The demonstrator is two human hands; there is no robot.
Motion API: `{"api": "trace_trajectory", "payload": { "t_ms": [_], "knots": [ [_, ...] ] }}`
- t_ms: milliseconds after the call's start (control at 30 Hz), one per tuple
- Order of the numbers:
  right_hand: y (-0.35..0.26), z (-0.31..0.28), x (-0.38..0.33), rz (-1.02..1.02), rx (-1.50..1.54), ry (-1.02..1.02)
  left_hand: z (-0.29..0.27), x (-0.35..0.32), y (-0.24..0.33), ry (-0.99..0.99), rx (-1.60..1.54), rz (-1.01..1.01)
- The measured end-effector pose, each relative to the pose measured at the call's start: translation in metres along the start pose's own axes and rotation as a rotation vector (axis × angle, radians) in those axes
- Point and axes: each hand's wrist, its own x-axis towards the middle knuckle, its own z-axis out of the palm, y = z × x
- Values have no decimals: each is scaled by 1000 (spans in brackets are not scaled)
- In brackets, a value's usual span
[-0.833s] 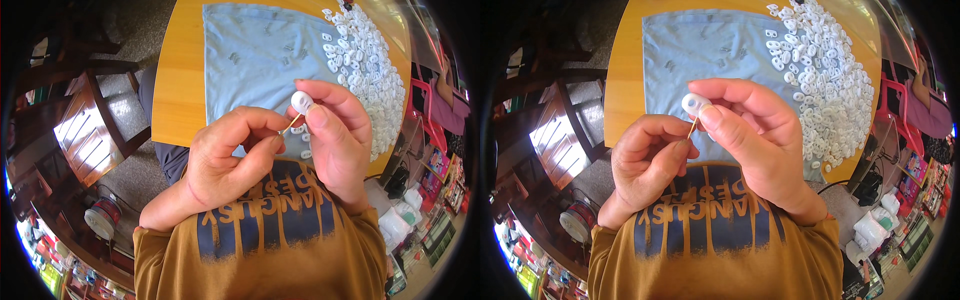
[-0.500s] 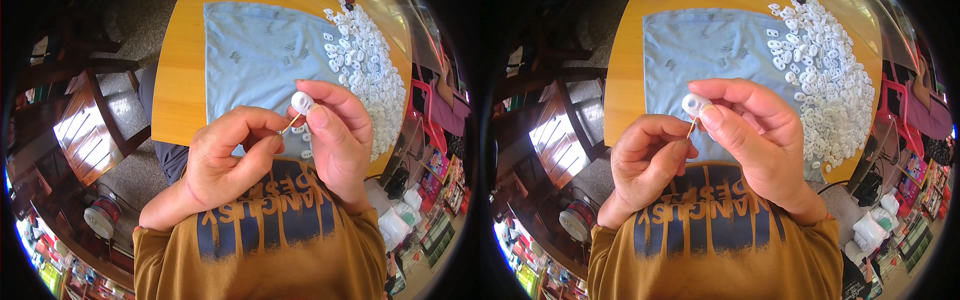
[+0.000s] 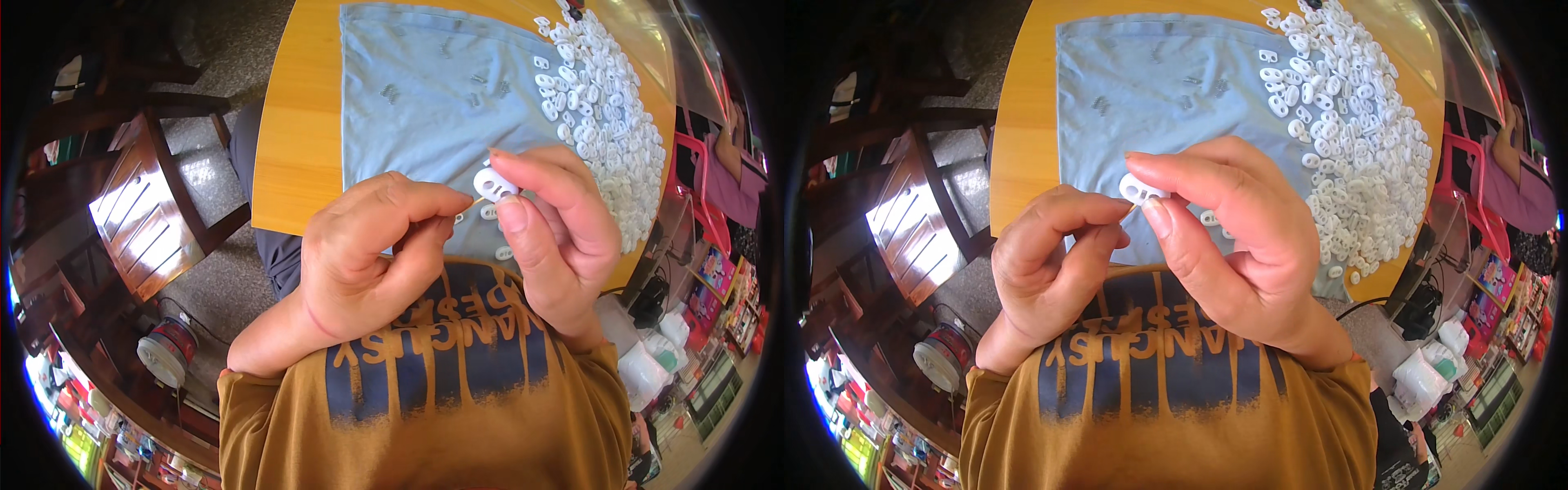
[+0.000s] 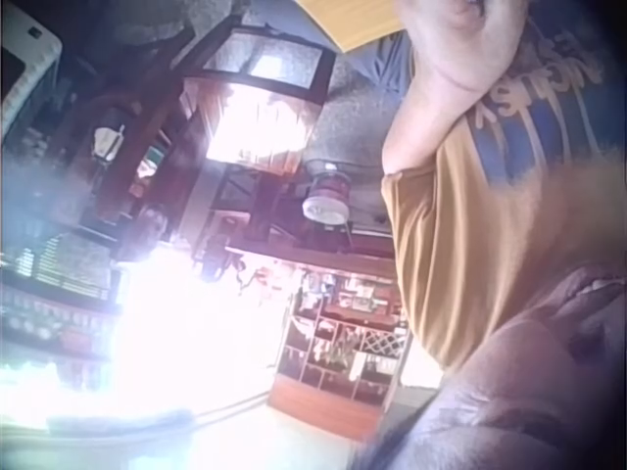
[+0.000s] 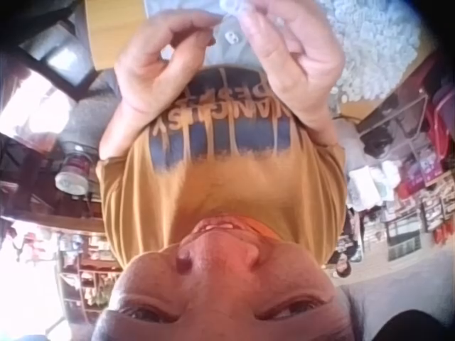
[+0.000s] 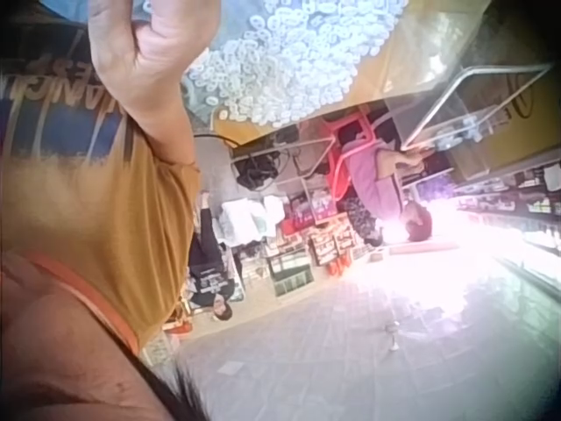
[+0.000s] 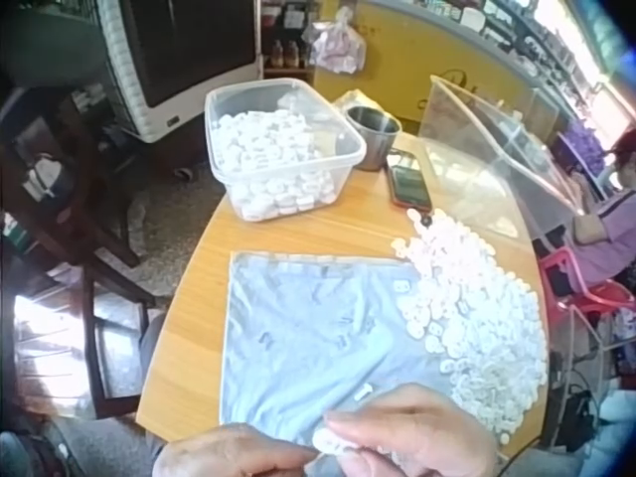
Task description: Assembling small white plastic components using a thin metal tool for alignment.
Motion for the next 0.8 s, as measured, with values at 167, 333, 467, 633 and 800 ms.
{"api": "trace_trajectory", "payload": {
  "t_ms": [167, 333, 467, 633, 800],
  "knots": [
    [-1, 1, -1, 45, 16, -1, -2, 6, 3, -10, 218, 210],
    [2, -1, 4, 19, 49, -8, -4, 6, 2, 4, 286, 270],
    [5, -1, 2, 48, 115, 7, -4, 6, 4, -2, 295, 271],
    [5, -1, 0, 149, 307, 9, -4, 6, 6, -1, 261, 234],
    [6, -2, -1, 249, 485, 13, -6, 7, 5, -15, 263, 259]
  ]
}}
